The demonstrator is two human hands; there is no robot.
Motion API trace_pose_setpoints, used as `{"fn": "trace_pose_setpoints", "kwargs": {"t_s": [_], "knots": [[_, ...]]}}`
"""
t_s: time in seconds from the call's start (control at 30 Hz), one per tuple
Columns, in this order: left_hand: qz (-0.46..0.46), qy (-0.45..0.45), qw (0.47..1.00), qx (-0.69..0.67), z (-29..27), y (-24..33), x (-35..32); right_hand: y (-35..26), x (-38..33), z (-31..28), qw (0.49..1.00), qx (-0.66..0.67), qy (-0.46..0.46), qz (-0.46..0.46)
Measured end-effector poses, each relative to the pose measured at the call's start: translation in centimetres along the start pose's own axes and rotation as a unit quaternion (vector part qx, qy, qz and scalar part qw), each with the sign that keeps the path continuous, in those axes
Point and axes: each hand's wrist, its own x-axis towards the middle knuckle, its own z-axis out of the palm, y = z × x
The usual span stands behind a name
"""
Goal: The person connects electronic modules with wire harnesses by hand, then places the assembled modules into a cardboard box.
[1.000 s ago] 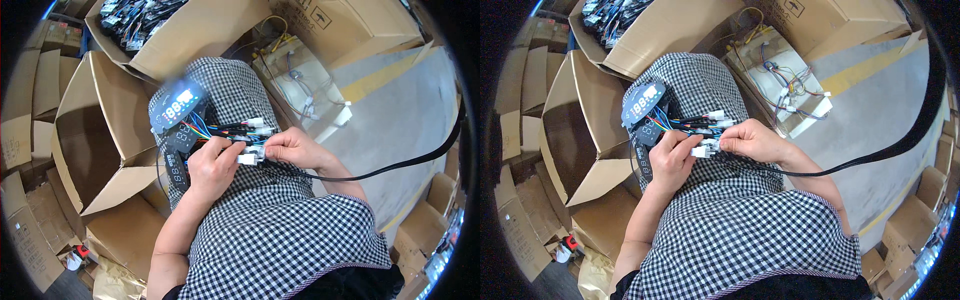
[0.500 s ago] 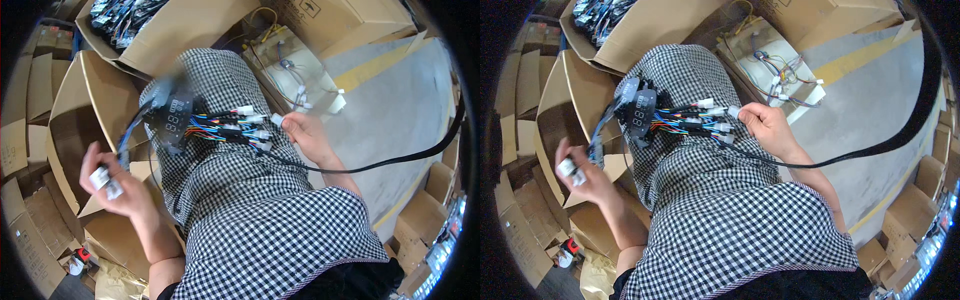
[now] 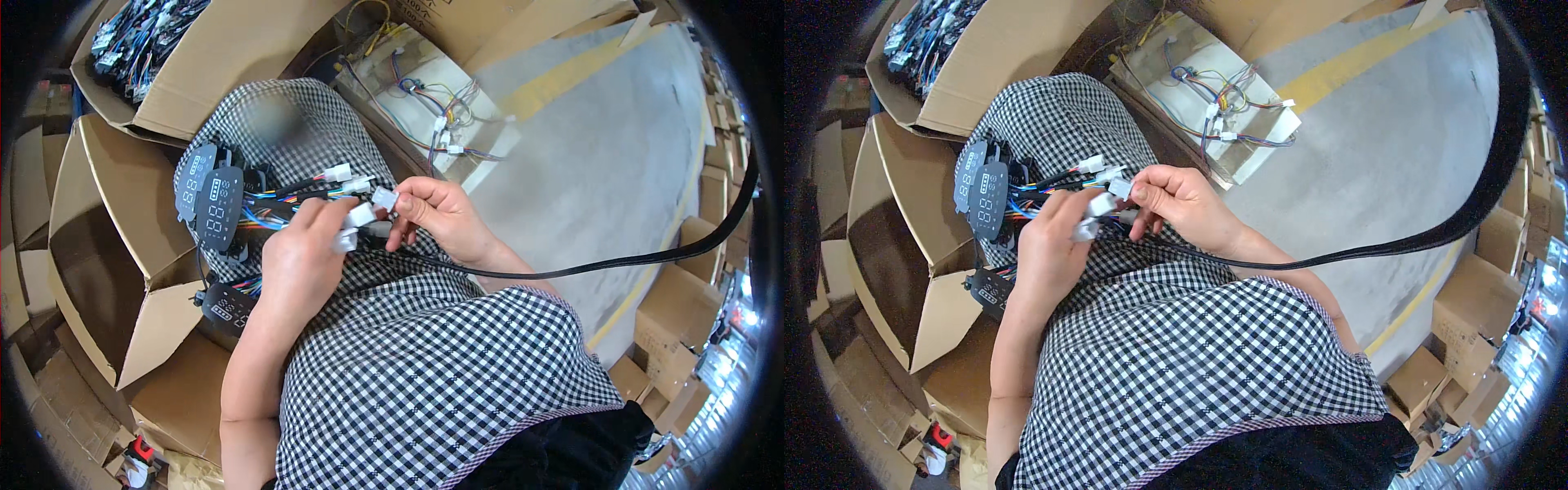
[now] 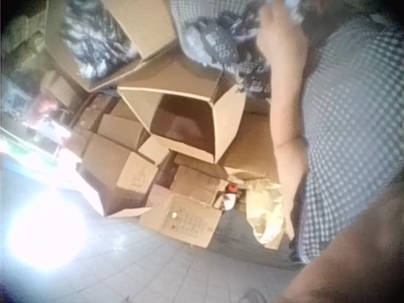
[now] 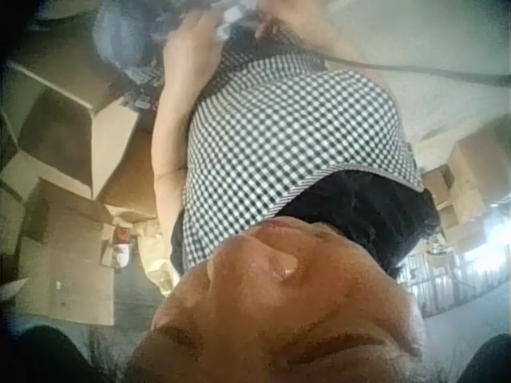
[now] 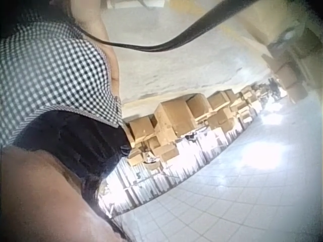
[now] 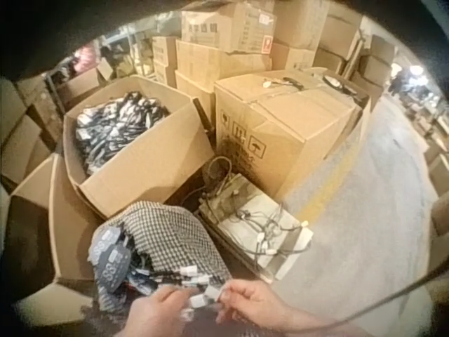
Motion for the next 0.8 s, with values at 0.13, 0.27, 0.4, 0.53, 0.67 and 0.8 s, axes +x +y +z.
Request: {"fn": "trace_pose_setpoints", "kwargs": {"t_s": [0.13,0.27,0.4,0.53,0.67,0.8], "knots": [[-0.033,0.106,0.987,-0.116,-0.8,0.2,-0.4,-0.8,0.2,0.0,0.999,-0.022,0.041,0.023],[0.019,0.130,0.987,-0.094,0.0,0.2,-0.4,-1.2,1.0,0.6,0.996,-0.060,-0.062,0.038],[0.055,0.161,0.985,-0.024,0.3,-0.3,-0.9,-1.9,0.8,-0.3,0.989,-0.028,-0.065,0.129],[0.055,0.166,0.985,0.000,0.7,-0.1,-1.1,-2.4,0.3,0.5,0.996,-0.013,-0.010,0.084],[0.070,0.187,0.980,-0.002,0.6,-0.4,-1.4,-2.7,0.5,-0.1,0.990,0.012,-0.071,0.119],[0.085,0.187,0.979,0.014,0.6,-0.6,-1.8,-2.5,0.6,0.1,0.983,0.050,-0.080,0.156]]}}
